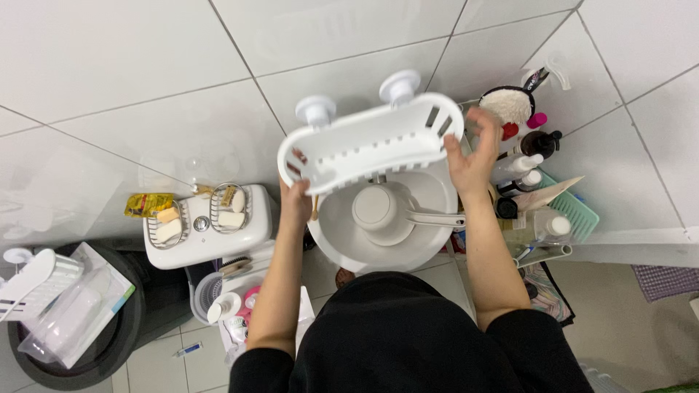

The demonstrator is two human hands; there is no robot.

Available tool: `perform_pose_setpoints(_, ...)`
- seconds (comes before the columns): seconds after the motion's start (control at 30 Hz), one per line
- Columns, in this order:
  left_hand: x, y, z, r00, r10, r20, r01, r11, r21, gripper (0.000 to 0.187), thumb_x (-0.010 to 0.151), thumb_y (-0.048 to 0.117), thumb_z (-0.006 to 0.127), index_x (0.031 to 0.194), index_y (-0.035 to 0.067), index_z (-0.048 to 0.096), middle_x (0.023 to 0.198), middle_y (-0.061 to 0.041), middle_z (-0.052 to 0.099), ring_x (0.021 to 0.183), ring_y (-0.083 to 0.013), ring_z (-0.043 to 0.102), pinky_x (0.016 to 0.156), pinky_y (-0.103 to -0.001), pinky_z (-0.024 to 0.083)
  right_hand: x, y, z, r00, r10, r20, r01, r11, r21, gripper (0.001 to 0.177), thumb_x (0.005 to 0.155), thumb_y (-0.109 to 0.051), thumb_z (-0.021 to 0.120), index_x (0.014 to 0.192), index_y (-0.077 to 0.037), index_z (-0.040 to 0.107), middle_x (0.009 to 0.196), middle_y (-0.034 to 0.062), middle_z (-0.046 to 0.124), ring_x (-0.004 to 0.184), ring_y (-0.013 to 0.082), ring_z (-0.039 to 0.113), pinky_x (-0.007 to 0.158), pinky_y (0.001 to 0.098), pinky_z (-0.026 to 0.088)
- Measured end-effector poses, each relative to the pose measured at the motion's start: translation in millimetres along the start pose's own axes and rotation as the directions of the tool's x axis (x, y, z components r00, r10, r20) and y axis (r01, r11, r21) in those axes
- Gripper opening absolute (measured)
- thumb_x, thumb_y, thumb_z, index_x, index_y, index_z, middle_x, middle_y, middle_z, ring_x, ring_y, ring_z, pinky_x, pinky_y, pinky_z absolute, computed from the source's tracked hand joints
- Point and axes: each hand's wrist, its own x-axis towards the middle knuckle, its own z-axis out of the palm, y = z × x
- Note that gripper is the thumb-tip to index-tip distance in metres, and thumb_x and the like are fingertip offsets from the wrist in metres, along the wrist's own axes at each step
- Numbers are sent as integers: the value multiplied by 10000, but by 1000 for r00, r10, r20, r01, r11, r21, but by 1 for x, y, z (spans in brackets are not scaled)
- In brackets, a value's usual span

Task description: The person unpacks a white plastic wall shelf from its packaging and attempts to mount it on a tiled wall using suction cups. After an initial failed attempt, they reposition the shelf above a sink, secure the suction cups, and place a tube of toothpaste inside the shelf.

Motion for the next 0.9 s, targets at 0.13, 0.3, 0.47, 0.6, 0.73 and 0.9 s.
perform_pose_setpoints(0.13,51,33,25,992,88,87,-81,994,-79,871,695,136,556,1527,83,303,1479,-141,398,1417,-296,417,1158,-461,469,25,31,34,908,340,246,-407,572,712,667,1074,-398,597,1570,-93,271,1545,139,429,1415,253,487,1147,414,502)
perform_pose_setpoints(0.3,66,53,51,988,118,97,-120,993,12,789,756,147,544,1505,101,299,1385,-144,438,1242,-284,499,976,-423,519,40,59,61,929,329,166,-336,569,751,646,1101,-329,564,1595,-33,272,1642,172,377,1521,268,408,1215,403,410)
perform_pose_setpoints(0.47,62,32,53,996,70,62,-74,996,52,753,738,143,528,1458,110,310,1285,-118,426,1155,-255,504,868,-403,534,26,77,67,938,333,95,-292,614,734,645,1117,-352,530,1597,-1,281,1663,176,360,1545,266,378,1270,387,340)
perform_pose_setpoints(0.6,66,11,48,994,81,79,-86,995,52,725,782,130,542,1476,74,339,1307,-136,419,1196,-266,472,981,-396,476,17,87,69,907,410,100,-354,610,709,665,1097,-396,521,1583,-6,293,1635,182,378,1525,265,380,1223,388,370)
perform_pose_setpoints(0.73,66,4,47,997,57,52,-59,997,44,741,769,143,540,1477,98,324,1377,-135,434,1246,-271,468,1035,-408,454,12,90,69,891,438,119,-391,608,691,689,1076,-441,487,1581,-33,257,1610,174,382,1503,268,397,1183,389,406)
perform_pose_setpoints(0.9,65,8,50,998,44,34,-45,998,51,763,761,149,531,1487,100,302,1420,-147,435,1264,-277,472,1027,-409,453,13,88,69,903,423,79,-375,683,627,697,1100,-476,477,1590,-23,278,1628,180,370,1526,275,381,1223,381,358)
